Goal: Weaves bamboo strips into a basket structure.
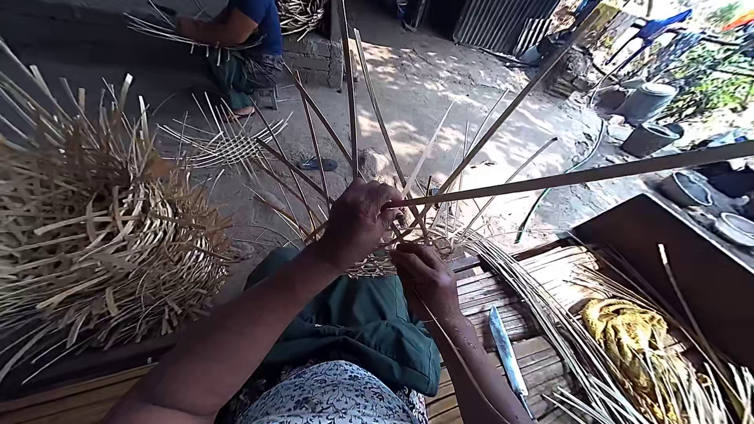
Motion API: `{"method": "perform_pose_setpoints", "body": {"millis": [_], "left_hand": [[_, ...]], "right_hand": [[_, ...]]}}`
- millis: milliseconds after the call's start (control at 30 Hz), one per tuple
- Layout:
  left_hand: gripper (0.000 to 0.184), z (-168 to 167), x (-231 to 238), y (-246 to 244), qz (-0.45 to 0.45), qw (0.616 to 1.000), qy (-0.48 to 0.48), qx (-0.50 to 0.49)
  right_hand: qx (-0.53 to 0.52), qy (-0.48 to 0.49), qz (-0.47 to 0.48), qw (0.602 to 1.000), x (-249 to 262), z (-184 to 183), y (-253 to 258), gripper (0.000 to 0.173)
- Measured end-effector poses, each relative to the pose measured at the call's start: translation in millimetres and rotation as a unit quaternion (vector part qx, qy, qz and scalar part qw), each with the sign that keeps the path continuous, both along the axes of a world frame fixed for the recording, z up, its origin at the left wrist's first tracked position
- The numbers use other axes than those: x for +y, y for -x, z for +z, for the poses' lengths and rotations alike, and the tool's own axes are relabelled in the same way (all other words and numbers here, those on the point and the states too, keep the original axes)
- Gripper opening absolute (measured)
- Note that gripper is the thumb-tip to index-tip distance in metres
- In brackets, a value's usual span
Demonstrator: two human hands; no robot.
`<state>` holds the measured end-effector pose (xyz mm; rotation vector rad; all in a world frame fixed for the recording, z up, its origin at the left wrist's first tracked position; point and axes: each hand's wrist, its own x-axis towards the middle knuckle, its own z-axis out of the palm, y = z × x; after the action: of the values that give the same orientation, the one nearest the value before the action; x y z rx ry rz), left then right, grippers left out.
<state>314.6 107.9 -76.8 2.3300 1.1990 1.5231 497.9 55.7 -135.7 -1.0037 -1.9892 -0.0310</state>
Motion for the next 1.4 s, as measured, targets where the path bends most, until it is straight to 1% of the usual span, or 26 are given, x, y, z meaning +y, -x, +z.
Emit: {"method": "perform_pose_setpoints", "body": {"millis": [133, 200, 233, 300, 367, 433, 500, 567, 667, 833, 900, 1000, 1067, 1133, 1233, 1333, 1400], "left_hand": [[0.014, 1, 1, 0, 0.015, 1.000, 0.007, 0.006], [0.014, 1, 1, 0, 0.014, 1.000, 0.005, 0.010], [0.014, 2, 2, -1, 0.011, 1.000, 0.003, 0.013], [0.015, 3, 3, -5, 0.007, 1.000, -0.004, 0.014], [0.015, 1, 3, -8, 0.010, 1.000, -0.012, 0.009], [0.016, -1, 2, -10, 0.007, 1.000, -0.028, 0.010], [0.015, -1, 1, -13, 0.000, 0.999, -0.042, 0.013], [0.015, 0, -1, -14, 0.000, 0.999, -0.043, 0.016], [0.015, -1, -1, -10, 0.006, 0.999, -0.040, 0.016], [0.016, 0, 1, -1, 0.017, 1.000, -0.014, 0.012], [0.016, 0, 1, 1, 0.021, 1.000, -0.003, 0.008], [0.015, 0, 0, -2, 0.018, 1.000, -0.005, 0.006], [0.015, -1, -2, -6, 0.013, 1.000, -0.017, 0.008], [0.015, -1, -3, -7, 0.010, 0.999, -0.028, 0.014], [0.016, -2, -3, -6, 0.008, 0.999, -0.032, 0.016], [0.017, -6, -1, -4, 0.014, 0.999, -0.027, 0.012], [0.016, -6, -1, -4, 0.011, 1.000, -0.028, 0.010]], "right_hand": [[0.009, 0.024, 0.012, 1.000, -11, 6, -7, 0.014], [-0.004, 0.061, 0.005, 0.998, -15, 4, -6, 0.015], [0.012, 0.094, -0.005, 0.995, -17, 2, -5, 0.016], [0.079, 0.173, -0.014, 0.982, -17, 0, -5, 0.021], [0.121, 0.221, -0.034, 0.967, -14, -1, 0, 0.032], [0.114, 0.199, -0.074, 0.970, -12, -3, 9, 0.036], [0.107, 0.149, -0.110, 0.977, -8, -5, 15, 0.031], [0.108, 0.120, -0.125, 0.979, -5, -6, 19, 0.024], [0.107, 0.110, -0.116, 0.981, -3, -11, 21, 0.020], [0.068, 0.135, -0.092, 0.984, -9, -23, 10, 0.021], [0.076, 0.156, -0.081, 0.982, -11, -25, 7, 0.022], [0.121, 0.170, -0.067, 0.976, -10, -22, 10, 0.025], [0.147, 0.143, -0.070, 0.976, -7, -19, 14, 0.024], [0.163, 0.113, -0.081, 0.977, -4, -17, 19, 0.017], [0.165, 0.105, -0.088, 0.977, -1, -17, 23, 0.015], [0.160, 0.098, -0.078, 0.979, 0, -19, 25, 0.013], [0.166, 0.090, -0.047, 0.981, -2, -16, 21, 0.013]]}}
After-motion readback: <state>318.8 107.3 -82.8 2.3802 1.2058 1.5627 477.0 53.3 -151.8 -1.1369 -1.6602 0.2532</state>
